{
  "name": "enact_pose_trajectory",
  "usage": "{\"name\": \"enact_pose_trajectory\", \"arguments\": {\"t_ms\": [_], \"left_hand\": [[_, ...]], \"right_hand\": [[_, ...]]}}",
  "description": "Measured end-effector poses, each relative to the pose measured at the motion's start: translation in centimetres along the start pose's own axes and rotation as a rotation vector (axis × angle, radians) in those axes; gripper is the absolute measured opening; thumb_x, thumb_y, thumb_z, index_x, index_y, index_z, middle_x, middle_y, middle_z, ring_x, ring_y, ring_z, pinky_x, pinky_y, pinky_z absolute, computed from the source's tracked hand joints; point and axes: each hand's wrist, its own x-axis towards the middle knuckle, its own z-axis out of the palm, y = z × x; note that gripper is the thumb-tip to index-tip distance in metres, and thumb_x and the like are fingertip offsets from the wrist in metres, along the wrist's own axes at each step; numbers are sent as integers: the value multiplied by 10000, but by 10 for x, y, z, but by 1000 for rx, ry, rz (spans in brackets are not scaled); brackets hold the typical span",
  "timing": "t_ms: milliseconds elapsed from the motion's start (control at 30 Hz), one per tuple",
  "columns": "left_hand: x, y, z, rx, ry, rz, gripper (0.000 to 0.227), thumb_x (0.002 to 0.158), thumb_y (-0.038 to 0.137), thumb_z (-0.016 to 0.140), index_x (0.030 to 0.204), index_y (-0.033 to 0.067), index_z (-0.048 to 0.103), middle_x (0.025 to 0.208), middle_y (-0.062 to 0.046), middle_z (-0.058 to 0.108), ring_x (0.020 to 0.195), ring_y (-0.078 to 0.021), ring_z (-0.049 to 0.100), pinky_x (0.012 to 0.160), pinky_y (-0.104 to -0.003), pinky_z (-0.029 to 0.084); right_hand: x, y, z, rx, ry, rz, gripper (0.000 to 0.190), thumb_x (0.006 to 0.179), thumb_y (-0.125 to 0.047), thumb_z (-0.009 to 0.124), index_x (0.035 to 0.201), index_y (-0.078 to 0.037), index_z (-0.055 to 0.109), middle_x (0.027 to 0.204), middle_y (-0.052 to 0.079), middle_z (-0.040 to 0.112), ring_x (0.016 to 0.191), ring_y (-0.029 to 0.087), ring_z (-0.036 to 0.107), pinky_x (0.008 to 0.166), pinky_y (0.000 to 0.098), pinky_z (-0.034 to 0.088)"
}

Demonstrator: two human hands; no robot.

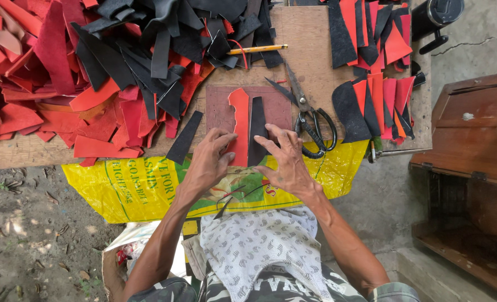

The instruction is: The person repeatedly picks red and black rubber pieces from piles on a table, aligns them, and places the paired pieces into a growing stack. The hands work continuously, handling one pair at a time.

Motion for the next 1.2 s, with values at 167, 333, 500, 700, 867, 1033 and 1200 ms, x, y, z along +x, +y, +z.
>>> {"name": "enact_pose_trajectory", "arguments": {"t_ms": [167, 333, 500, 700, 867, 1033, 1200], "left_hand": [[0, 2, 0, 12, 7, -9, 446, 792, -35, 707, 1234, 12, 672, 1172, -131, 640, 989, -302, 674, 832, -378, 544], [1, 4, 0, -8, 4, -21, 449, 799, -47, 688, 1243, 20, 671, 1192, -121, 644, 999, -296, 683, 851, -375, 552], [0, 1, 0, -11, 6, -17, 448, 797, -44, 688, 1241, 15, 669, 1194, -126, 642, 1019, -305, 678, 853, -376, 550], [0, 0, -1, 52, -10, 26, 447, 793, -32, 701, 1238, 2, 668, 1205, -144, 641, 1046, -336, 667, 873, -393, 528], [0, 2, 0, 30, -5, 15, 456, 793, -10, 710, 1245, 16, 657, 1184, -149, 637, 1017, -331, 670, 862, -396, 539], [1, 7, 0, -4, -16, -24, 482, 800, 8, 716, 1276, 33, 642, 1111, -150, 643, 976, -326, 669, 864, -396, 545], [2, 9, 1, -26, 27, 39, 457, 795, 15, 705, 1249, 22, 650, 1110, -151, 653, 971, -323, 668, 847, -393, 547]], "right_hand": [[8, -3, -3, -29, -62, 36, 890, 634, -268, 920, 1433, -127, 555, 1442, 131, 444, 1235, 333, 432, 1040, 501, 345], [14, -7, -7, -64, -78, 11, 951, 605, -249, 928, 1462, -131, 532, 1449, 143, 425, 1259, 356, 415, 1035, 494, 347], [18, -10, -12, -48, -105, 0, 969, 606, -312, 935, 1461, -122, 521, 1423, 156, 420, 1235, 365, 413, 1021, 502, 352], [25, -2, -17, 4, -151, 2, 887, 690, -354, 917, 1457, -127, 534, 1374, 161, 439, 1167, 355, 441, 1015, 486, 369], [19, -5, -4, 31, 8, -17, 800, 721, -218, 899, 1430, -105, 544, 1344, 145, 487, 1115, 319, 515, 980, 457, 405], [18, -8, 14, 307, 204, 192, 781, 735, 19, 828, 1446, -46, 512, 1252, 135, 563, 981, 228, 601, 849, 350, 526], [27, -11, 23, 556, 266, 333, 633, 821, 25, 783, 1407, -30, 549, 1194, 116, 602, 893, 149, 637, 742, 262, 575]]}}
